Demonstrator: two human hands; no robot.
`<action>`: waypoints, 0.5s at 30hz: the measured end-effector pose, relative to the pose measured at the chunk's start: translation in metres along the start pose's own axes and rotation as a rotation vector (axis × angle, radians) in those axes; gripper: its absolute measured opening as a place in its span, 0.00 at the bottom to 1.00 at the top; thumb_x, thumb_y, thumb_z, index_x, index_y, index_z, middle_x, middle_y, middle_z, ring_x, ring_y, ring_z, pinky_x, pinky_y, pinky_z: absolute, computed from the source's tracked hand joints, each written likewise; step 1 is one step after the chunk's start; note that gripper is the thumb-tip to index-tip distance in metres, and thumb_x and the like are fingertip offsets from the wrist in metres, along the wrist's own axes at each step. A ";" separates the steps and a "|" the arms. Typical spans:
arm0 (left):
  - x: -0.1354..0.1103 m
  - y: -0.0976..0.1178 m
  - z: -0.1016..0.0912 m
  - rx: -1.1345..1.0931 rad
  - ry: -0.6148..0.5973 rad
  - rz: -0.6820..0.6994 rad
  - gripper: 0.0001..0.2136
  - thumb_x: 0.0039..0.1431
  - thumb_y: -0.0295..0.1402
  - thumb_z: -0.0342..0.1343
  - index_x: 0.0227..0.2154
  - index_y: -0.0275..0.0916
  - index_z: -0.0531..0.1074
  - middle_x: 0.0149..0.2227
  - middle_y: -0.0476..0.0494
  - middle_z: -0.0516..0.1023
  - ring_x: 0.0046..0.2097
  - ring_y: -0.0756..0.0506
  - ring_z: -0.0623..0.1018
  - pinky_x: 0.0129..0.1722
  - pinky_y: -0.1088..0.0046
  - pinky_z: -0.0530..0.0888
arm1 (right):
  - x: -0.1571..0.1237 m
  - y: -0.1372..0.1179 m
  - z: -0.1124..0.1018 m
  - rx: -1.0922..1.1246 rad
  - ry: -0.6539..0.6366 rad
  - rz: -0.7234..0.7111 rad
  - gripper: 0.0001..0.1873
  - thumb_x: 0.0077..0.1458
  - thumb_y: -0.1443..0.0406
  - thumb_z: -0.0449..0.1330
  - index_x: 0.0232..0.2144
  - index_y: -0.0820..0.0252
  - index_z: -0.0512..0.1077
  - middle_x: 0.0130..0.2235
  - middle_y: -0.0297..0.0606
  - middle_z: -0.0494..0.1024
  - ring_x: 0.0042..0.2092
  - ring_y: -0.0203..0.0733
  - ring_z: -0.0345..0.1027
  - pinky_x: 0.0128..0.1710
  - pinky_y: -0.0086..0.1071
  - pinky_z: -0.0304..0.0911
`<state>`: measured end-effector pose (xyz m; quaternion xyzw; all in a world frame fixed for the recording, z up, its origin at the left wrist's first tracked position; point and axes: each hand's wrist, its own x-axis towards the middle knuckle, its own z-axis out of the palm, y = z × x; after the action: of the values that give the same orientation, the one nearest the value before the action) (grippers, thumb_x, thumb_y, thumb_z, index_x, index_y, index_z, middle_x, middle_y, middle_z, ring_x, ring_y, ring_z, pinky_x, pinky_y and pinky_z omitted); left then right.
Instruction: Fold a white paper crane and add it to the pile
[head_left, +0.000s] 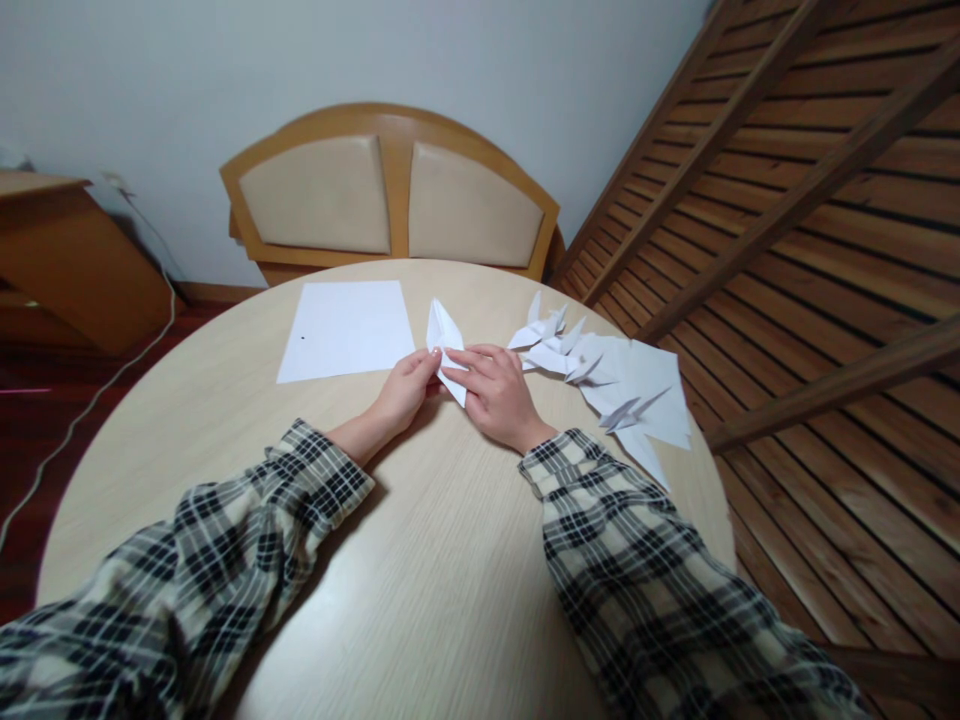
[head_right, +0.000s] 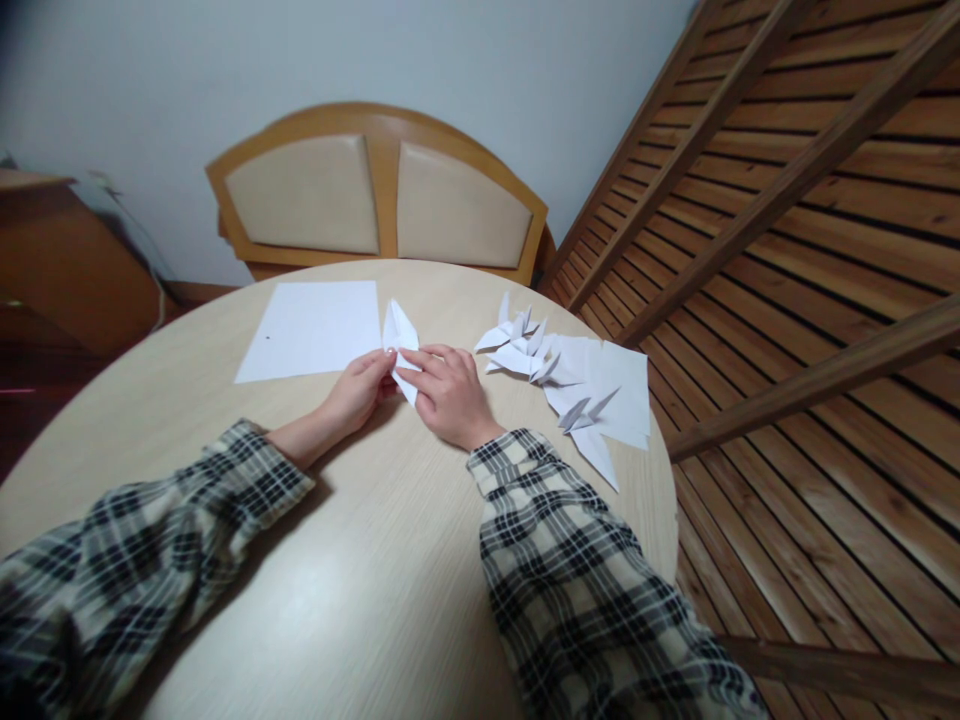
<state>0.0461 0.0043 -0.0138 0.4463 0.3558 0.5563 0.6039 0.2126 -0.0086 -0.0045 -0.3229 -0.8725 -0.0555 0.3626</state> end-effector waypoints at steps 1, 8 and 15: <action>0.000 -0.001 0.000 0.027 -0.001 0.015 0.11 0.56 0.40 0.58 0.28 0.36 0.69 0.26 0.50 0.69 0.26 0.53 0.68 0.26 0.78 0.68 | 0.000 0.000 0.000 0.035 0.025 0.014 0.22 0.53 0.73 0.54 0.47 0.48 0.74 0.57 0.29 0.72 0.57 0.46 0.59 0.56 0.47 0.54; 0.001 -0.009 -0.002 0.264 -0.081 0.160 0.11 0.61 0.39 0.51 0.29 0.37 0.66 0.27 0.50 0.68 0.29 0.51 0.68 0.30 0.75 0.68 | 0.006 0.005 0.007 0.297 0.349 0.357 0.09 0.61 0.63 0.52 0.42 0.57 0.69 0.43 0.42 0.72 0.46 0.41 0.66 0.46 0.38 0.64; -0.003 -0.008 -0.004 0.549 -0.130 0.316 0.09 0.63 0.37 0.49 0.30 0.38 0.66 0.27 0.49 0.67 0.30 0.49 0.67 0.31 0.73 0.65 | 0.005 0.013 0.016 0.519 0.112 0.489 0.22 0.63 0.50 0.47 0.24 0.56 0.61 0.25 0.32 0.64 0.30 0.37 0.61 0.30 0.32 0.57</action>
<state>0.0445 0.0026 -0.0230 0.6768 0.3799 0.4966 0.3885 0.2078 0.0096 -0.0146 -0.4156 -0.7333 0.2386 0.4822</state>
